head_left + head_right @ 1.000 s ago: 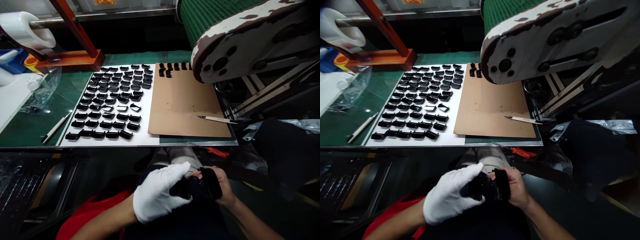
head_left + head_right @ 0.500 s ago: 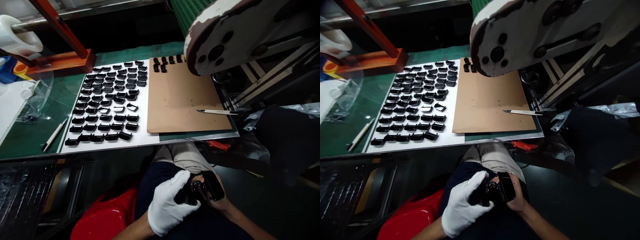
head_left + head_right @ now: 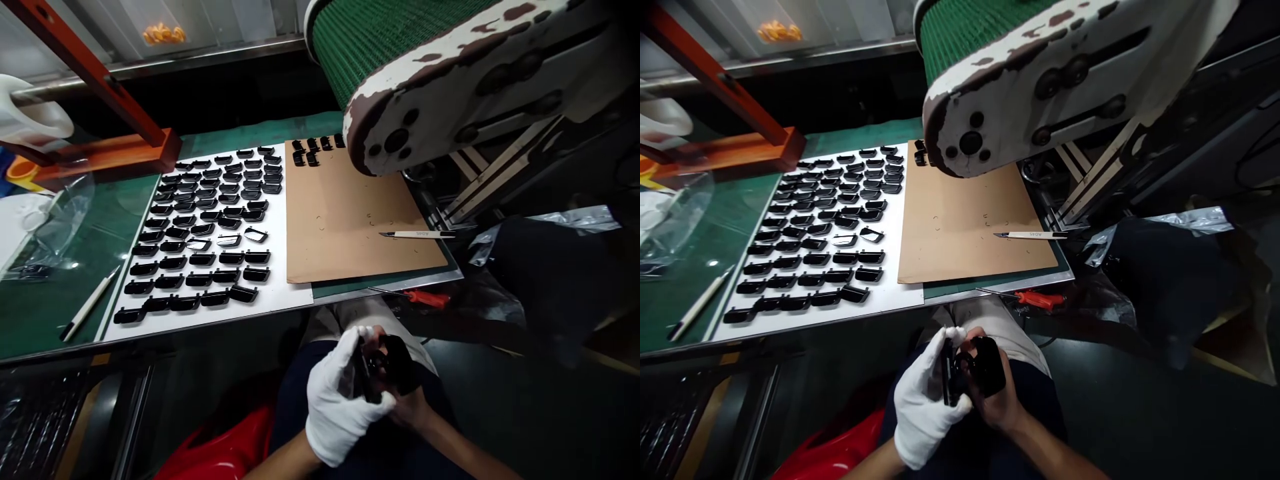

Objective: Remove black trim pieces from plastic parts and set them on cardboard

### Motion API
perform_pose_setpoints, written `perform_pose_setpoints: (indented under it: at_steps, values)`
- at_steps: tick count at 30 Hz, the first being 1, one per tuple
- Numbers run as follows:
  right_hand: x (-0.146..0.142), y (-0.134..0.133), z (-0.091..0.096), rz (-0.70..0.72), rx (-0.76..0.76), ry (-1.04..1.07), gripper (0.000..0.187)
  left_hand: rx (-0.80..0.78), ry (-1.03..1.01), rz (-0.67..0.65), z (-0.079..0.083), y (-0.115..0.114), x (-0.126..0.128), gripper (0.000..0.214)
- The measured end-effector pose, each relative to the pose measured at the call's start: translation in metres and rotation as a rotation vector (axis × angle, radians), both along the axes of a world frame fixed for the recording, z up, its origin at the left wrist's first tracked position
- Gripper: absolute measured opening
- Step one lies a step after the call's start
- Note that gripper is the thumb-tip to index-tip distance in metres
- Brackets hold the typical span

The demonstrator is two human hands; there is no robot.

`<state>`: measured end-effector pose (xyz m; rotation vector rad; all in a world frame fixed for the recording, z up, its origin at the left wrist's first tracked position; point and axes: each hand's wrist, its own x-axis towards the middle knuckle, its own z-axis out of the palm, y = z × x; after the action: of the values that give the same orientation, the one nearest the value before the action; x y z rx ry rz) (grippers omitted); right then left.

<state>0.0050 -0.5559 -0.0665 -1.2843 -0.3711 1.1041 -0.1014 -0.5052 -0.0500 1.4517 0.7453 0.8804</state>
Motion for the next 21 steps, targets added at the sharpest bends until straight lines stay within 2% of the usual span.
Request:
perform_pose_setpoints:
  at_steps: [3, 7, 10, 12, 16, 19, 21]
  values:
    - [-0.010, 0.006, 0.001, -0.025, -0.006, 0.083, 0.034, 0.005, 0.015, 0.008, 0.000, 0.002, 0.003, 0.067]
    - [-0.022, 0.013, -0.003, -0.012, -0.004, 0.142, 0.037, 0.019, 0.081, 0.015, -0.009, 0.003, 0.000, 0.066]
    - [-0.024, 0.017, -0.008, 0.009, 0.009, 0.120, 0.045, 0.033, 0.084, 0.009, -0.013, 0.008, -0.007, 0.066]
    - [-0.018, 0.015, -0.011, 0.005, 0.008, 0.062, 0.041, 0.047, 0.129, -0.035, -0.010, 0.017, -0.013, 0.066]
    - [0.008, 0.006, -0.012, 0.008, -0.015, -0.128, 0.024, 0.156, 0.354, -0.225, 0.012, 0.044, -0.020, 0.059]
    - [0.027, -0.004, 0.002, 0.091, -0.039, -0.298, 0.013, 0.245, 0.509, -0.460, 0.032, 0.062, -0.019, 0.049]
    - [0.033, -0.010, 0.014, 0.182, -0.049, -0.517, 0.008, 0.315, 0.597, -0.593, 0.037, 0.068, -0.015, 0.039]
